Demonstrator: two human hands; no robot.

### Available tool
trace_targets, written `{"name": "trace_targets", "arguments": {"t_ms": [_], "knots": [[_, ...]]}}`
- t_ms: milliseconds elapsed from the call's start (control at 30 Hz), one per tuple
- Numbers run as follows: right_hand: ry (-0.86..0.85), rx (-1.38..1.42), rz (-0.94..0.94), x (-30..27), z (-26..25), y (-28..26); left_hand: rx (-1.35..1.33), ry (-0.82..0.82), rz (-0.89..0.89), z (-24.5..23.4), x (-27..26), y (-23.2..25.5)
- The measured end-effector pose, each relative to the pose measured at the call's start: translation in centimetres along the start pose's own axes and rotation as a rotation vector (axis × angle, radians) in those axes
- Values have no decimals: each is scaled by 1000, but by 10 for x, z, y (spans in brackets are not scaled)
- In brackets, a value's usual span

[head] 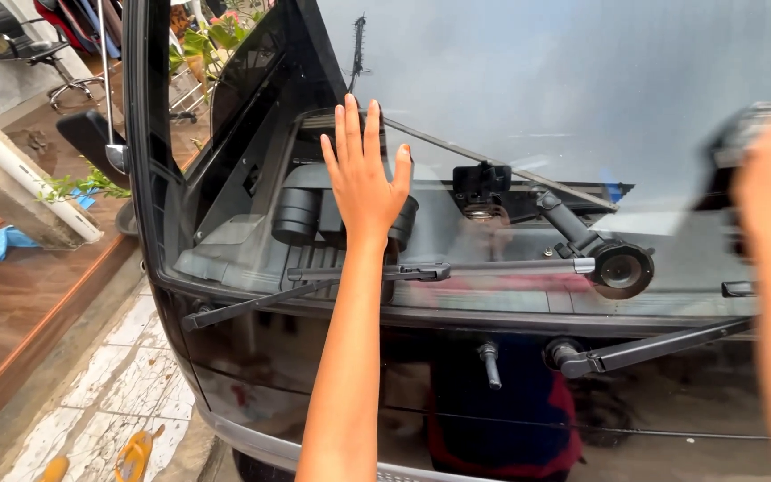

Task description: Cleaning the front windshield of a van with a cloth.

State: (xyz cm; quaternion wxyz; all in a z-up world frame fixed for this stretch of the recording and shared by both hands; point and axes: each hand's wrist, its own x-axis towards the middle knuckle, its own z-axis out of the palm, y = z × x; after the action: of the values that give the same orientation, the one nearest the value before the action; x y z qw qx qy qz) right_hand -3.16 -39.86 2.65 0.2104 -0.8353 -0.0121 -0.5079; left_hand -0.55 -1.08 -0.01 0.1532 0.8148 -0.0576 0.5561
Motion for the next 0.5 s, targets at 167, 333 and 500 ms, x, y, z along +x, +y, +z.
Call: {"name": "trace_targets", "arguments": {"t_ms": [167, 333, 500], "knots": [[-48, 2, -46, -19, 48, -62, -48, -3, 0, -2, 0, -1], [-61, 7, -364, -67, 92, -157, -127, -29, -14, -4, -3, -6], [-105, 87, -715, -88, 97, -210, -260, -21, -13, -4, -2, -12]]}}
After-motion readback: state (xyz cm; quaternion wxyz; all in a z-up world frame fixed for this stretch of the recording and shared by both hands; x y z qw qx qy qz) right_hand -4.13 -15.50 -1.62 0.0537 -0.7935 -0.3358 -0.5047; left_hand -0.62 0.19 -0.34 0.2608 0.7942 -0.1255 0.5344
